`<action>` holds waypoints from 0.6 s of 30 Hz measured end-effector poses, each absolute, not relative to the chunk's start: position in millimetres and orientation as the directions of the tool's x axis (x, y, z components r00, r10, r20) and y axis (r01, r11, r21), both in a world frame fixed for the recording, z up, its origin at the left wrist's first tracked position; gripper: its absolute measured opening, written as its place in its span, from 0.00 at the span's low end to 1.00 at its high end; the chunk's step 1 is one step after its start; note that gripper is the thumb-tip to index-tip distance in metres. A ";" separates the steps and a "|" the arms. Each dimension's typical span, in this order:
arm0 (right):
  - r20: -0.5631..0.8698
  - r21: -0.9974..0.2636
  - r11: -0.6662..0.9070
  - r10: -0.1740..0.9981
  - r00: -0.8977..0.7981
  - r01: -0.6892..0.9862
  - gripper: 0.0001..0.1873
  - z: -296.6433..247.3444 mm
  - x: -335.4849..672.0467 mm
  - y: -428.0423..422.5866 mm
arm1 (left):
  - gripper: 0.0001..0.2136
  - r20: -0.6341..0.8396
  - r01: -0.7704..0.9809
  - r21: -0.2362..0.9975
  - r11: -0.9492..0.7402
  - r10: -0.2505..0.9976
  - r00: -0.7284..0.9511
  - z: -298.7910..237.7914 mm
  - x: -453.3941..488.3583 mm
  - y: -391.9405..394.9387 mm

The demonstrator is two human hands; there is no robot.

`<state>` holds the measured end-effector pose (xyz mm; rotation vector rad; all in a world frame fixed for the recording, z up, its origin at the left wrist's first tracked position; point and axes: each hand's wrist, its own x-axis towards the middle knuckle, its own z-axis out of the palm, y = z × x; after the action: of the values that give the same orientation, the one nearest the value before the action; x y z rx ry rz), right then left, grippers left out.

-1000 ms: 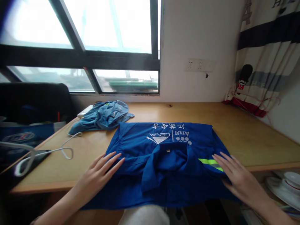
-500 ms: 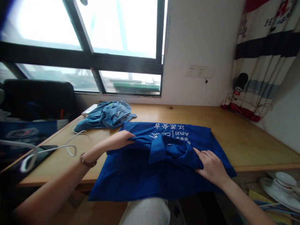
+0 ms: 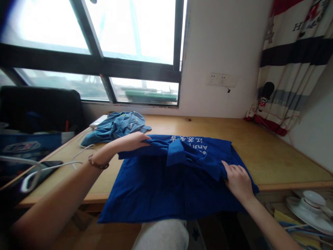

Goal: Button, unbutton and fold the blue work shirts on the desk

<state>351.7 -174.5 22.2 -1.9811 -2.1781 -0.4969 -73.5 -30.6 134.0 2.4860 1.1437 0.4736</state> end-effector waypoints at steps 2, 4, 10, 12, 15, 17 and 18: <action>0.243 0.107 -0.030 0.970 0.003 0.994 0.19 31.0 368.2 -166.6 | 0.10 0.181 0.740 0.254 -0.622 0.783 0.595 132.5 -77.5 -43.4; 0.229 0.087 -0.120 0.968 0.098 0.989 0.15 50.3 383.6 -163.8 | 0.11 0.220 0.774 0.092 -0.627 0.771 0.598 135.5 -81.8 -59.8; 0.427 0.247 0.195 0.857 -0.287 0.949 0.19 100.1 416.3 -211.7 | 0.12 0.424 0.783 -0.091 -0.615 0.688 0.589 128.0 -107.2 -143.9; 0.383 0.281 0.262 0.851 -0.358 0.923 0.25 84.6 414.2 -234.1 | 0.13 0.437 0.783 -0.125 -0.609 0.674 0.595 97.7 -117.0 -173.1; 0.246 0.260 0.359 0.873 -0.421 0.896 0.38 36.4 399.3 -253.7 | 0.17 0.436 0.778 -0.154 -0.609 0.664 0.607 38.0 -126.6 -204.4; 0.169 0.205 0.395 0.887 -0.430 0.895 0.42 5.1 390.0 -257.4 | 0.21 0.403 0.799 -0.164 -0.578 0.700 0.590 7.5 -130.0 -216.1; 0.144 0.173 0.399 0.894 -0.424 0.900 0.42 -6.6 387.4 -257.5 | 0.22 0.393 0.809 -0.165 -0.564 0.715 0.578 -1.9 -131.5 -219.2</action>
<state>387.4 -257.5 -6.6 -1.6708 -2.6042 -0.3505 -131.5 -219.2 -1.9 3.0750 1.5389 0.5008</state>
